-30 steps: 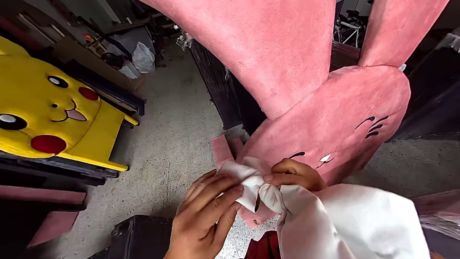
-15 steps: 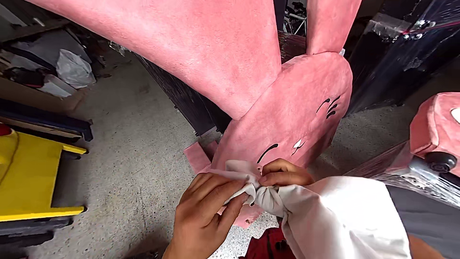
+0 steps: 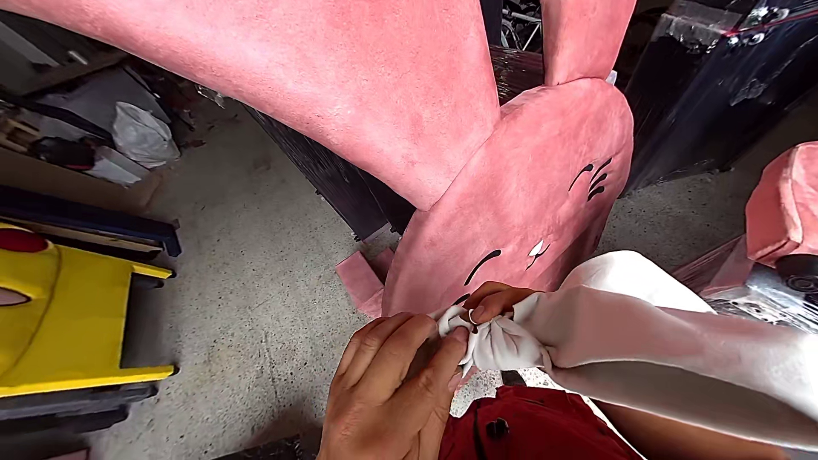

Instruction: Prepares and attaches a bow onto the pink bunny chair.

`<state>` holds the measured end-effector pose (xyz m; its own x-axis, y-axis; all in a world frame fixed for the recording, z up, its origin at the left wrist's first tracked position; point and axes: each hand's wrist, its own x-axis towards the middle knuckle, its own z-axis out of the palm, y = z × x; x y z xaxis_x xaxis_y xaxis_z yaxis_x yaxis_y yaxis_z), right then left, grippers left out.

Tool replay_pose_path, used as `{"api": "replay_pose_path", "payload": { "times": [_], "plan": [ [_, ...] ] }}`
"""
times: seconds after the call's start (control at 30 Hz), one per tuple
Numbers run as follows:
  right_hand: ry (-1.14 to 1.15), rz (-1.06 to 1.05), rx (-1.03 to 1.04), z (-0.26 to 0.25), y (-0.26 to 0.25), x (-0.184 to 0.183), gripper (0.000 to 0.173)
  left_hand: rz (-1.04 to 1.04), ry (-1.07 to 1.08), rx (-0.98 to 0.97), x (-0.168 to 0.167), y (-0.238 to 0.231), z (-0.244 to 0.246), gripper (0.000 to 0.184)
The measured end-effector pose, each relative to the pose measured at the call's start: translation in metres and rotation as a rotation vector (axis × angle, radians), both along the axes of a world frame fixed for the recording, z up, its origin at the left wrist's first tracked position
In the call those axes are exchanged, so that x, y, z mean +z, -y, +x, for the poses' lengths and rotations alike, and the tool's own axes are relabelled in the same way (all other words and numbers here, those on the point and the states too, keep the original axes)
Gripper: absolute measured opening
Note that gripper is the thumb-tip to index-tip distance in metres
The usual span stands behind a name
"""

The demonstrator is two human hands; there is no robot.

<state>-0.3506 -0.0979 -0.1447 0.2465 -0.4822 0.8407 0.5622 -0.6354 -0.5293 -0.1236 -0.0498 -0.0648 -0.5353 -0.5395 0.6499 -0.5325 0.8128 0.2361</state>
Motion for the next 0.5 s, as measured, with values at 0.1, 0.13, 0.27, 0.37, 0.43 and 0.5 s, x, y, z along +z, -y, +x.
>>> {"api": "replay_pose_path", "payload": {
  "times": [0.1,0.13,0.27,0.37,0.43,0.5],
  "plan": [
    [0.014,0.065,0.021,0.003,-0.001,-0.003,0.025,0.11,-0.015,-0.039,0.001,-0.001,0.004,0.033],
    [0.038,0.038,0.033,0.004,0.003,-0.01,0.026,0.151,-0.044,-0.061,0.0,-0.002,0.004,0.031],
    [-0.024,-0.054,0.263,0.004,0.026,-0.019,0.028,0.23,-0.157,-0.138,-0.004,-0.003,0.008,0.019],
    [0.022,-0.071,0.244,0.014,0.027,-0.021,0.028,0.235,-0.198,-0.168,-0.005,-0.005,0.01,0.017],
    [0.035,-0.032,0.147,0.019,0.016,-0.012,0.026,0.274,-0.233,-0.211,-0.003,-0.005,0.014,0.016],
    [-0.026,-0.062,0.149,0.017,0.017,-0.001,0.027,0.371,-0.257,-0.272,0.004,-0.005,0.021,0.019]
  ]
}}
